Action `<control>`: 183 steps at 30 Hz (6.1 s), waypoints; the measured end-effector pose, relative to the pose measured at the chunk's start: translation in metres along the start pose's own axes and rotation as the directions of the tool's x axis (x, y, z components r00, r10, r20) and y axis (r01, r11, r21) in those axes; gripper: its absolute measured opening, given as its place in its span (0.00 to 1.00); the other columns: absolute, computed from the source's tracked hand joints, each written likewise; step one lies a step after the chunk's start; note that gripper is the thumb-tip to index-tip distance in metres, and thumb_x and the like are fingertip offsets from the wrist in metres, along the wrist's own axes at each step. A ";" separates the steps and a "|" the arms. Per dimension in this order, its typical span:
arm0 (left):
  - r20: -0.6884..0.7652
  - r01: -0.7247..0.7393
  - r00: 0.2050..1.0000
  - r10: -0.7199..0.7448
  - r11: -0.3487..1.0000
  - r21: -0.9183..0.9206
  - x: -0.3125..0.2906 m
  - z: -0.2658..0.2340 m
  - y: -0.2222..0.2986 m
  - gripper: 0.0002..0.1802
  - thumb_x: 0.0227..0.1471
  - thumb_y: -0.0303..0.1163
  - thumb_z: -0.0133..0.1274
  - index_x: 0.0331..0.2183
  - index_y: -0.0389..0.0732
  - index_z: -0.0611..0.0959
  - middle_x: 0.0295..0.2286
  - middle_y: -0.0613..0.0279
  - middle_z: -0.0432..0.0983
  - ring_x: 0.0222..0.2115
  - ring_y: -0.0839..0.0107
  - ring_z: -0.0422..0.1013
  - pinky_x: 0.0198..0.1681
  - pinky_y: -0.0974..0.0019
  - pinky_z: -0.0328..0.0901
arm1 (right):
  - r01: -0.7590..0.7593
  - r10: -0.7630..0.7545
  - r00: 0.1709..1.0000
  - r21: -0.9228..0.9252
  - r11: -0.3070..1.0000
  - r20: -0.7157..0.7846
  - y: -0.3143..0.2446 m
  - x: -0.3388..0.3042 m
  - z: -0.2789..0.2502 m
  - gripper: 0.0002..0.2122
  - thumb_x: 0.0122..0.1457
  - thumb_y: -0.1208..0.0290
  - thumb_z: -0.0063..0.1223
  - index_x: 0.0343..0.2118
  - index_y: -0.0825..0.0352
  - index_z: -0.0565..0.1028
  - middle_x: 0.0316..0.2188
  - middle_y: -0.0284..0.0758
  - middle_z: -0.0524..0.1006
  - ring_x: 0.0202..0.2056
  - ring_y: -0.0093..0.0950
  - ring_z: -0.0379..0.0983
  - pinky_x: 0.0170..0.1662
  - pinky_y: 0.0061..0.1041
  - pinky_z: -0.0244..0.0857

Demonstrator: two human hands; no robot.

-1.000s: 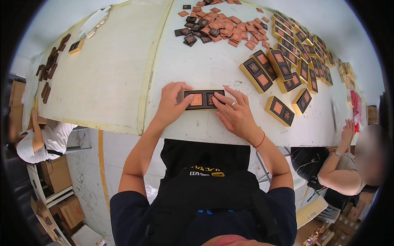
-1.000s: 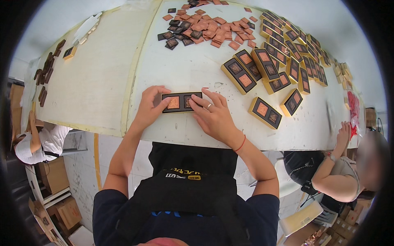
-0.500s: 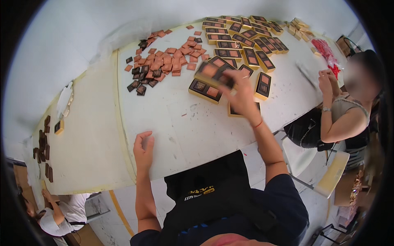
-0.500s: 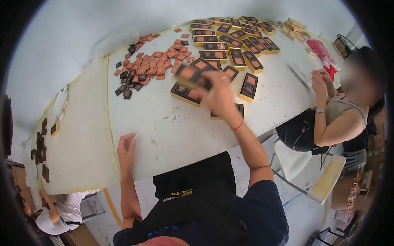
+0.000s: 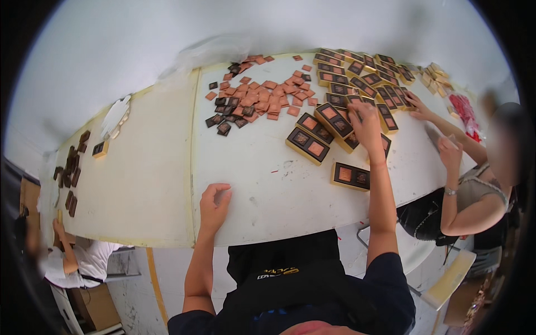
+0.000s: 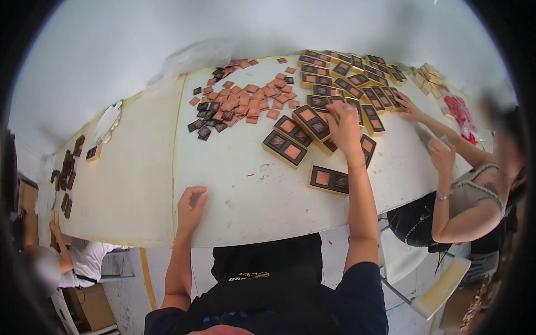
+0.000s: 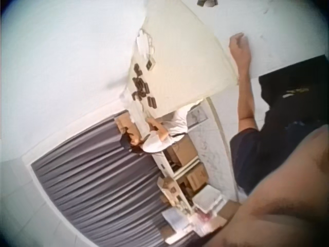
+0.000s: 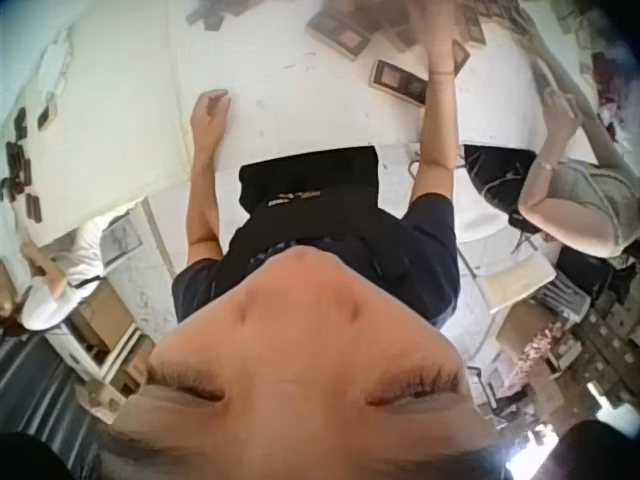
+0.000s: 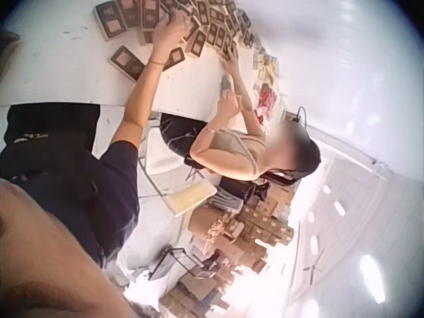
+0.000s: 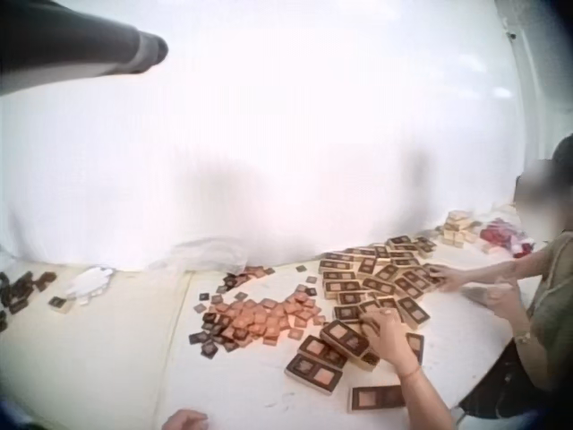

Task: The person assembles small cosmetic palettes by placing rectangular inserts into black trays and then into gold boxes. They repeatedly pick up inserts, place them into trays, and arrange the completed units on the table. The person also folds and places white paper inserts into the boxes.

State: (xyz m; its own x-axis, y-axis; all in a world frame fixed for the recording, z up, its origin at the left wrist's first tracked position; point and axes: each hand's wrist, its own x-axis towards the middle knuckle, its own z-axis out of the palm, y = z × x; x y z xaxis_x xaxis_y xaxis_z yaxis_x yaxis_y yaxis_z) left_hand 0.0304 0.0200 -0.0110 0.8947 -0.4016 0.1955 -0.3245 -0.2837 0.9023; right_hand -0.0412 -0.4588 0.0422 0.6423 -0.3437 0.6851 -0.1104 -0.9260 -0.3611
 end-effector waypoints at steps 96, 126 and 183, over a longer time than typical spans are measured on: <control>0.036 -0.307 0.951 0.306 0.938 0.158 -0.023 -0.006 0.010 0.39 0.44 0.24 0.63 0.58 0.39 0.66 0.54 0.49 0.67 0.58 0.51 0.62 0.62 0.55 0.56 | 0.041 -0.130 0.776 0.157 0.987 0.617 -0.132 0.068 0.224 0.12 0.47 0.66 0.63 0.33 0.67 0.81 0.26 0.41 0.81 0.28 0.35 0.78 0.33 0.33 0.71; -0.059 -0.350 0.908 0.414 0.830 0.435 -0.031 0.027 0.031 0.17 0.38 0.27 0.69 0.34 0.42 0.82 0.44 0.61 0.78 0.48 0.58 0.71 0.51 0.58 0.66 | 0.118 -0.261 0.917 0.420 0.900 0.301 -0.161 0.019 0.131 0.09 0.55 0.73 0.59 0.40 0.65 0.80 0.35 0.40 0.82 0.36 0.34 0.80 0.39 0.31 0.72; 0.022 -0.125 0.992 0.124 0.991 0.045 -0.030 0.022 0.028 0.44 0.44 0.24 0.66 0.61 0.40 0.63 0.52 0.51 0.71 0.55 0.58 0.68 0.59 0.59 0.62 | -0.176 -0.275 0.804 0.652 0.738 0.528 -0.205 -0.078 0.032 0.15 0.56 0.86 0.52 0.43 0.64 0.81 0.33 0.33 0.78 0.35 0.26 0.73 0.35 0.22 0.67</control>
State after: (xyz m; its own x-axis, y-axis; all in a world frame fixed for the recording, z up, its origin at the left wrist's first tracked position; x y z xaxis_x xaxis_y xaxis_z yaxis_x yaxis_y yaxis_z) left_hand -0.0123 0.0052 -0.0004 0.8407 -0.4526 0.2973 -0.4470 -0.2704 0.8527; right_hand -0.0447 -0.2374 0.0427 0.9468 0.0608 0.3160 0.3001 -0.5211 -0.7990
